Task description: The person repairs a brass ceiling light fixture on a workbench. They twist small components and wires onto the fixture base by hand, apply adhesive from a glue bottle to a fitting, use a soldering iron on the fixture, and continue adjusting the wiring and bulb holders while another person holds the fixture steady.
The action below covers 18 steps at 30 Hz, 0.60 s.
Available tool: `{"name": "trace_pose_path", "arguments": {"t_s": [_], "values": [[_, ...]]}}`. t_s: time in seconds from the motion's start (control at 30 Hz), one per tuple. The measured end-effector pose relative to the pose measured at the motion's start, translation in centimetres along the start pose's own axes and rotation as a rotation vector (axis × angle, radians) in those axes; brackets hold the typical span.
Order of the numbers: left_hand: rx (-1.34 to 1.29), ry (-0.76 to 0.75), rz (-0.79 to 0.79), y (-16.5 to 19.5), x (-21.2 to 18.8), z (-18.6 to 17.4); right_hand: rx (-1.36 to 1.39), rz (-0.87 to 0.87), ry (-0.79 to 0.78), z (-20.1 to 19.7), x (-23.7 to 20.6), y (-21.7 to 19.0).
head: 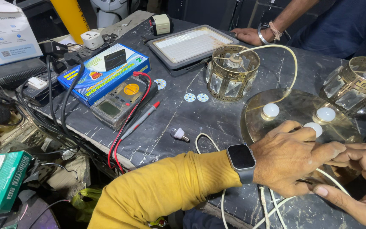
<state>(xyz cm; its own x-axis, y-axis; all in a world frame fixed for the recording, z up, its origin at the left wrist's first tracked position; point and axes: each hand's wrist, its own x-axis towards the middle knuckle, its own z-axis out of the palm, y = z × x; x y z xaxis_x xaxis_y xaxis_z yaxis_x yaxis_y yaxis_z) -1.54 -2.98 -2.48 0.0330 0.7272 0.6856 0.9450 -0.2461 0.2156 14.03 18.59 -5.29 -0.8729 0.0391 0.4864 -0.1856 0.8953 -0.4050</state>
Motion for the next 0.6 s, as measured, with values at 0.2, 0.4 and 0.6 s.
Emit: {"name": "trace_pose_path", "arguments": {"t_s": [0.2, 0.4, 0.6], "values": [[-0.011, -0.020, -0.006, -0.3, -0.2, 0.9, 0.233, 0.054, -0.062, 0.9, -2.0, 3.4], [0.072, -0.021, -0.026, -0.3, -0.2, 0.1, 0.414, 0.085, -0.129, 4.0, -0.6, 5.4], [0.080, -0.032, -0.029, 0.4, 0.3, 0.3, -0.025, -0.108, 0.066, 0.1, -1.1, 2.8]]}}
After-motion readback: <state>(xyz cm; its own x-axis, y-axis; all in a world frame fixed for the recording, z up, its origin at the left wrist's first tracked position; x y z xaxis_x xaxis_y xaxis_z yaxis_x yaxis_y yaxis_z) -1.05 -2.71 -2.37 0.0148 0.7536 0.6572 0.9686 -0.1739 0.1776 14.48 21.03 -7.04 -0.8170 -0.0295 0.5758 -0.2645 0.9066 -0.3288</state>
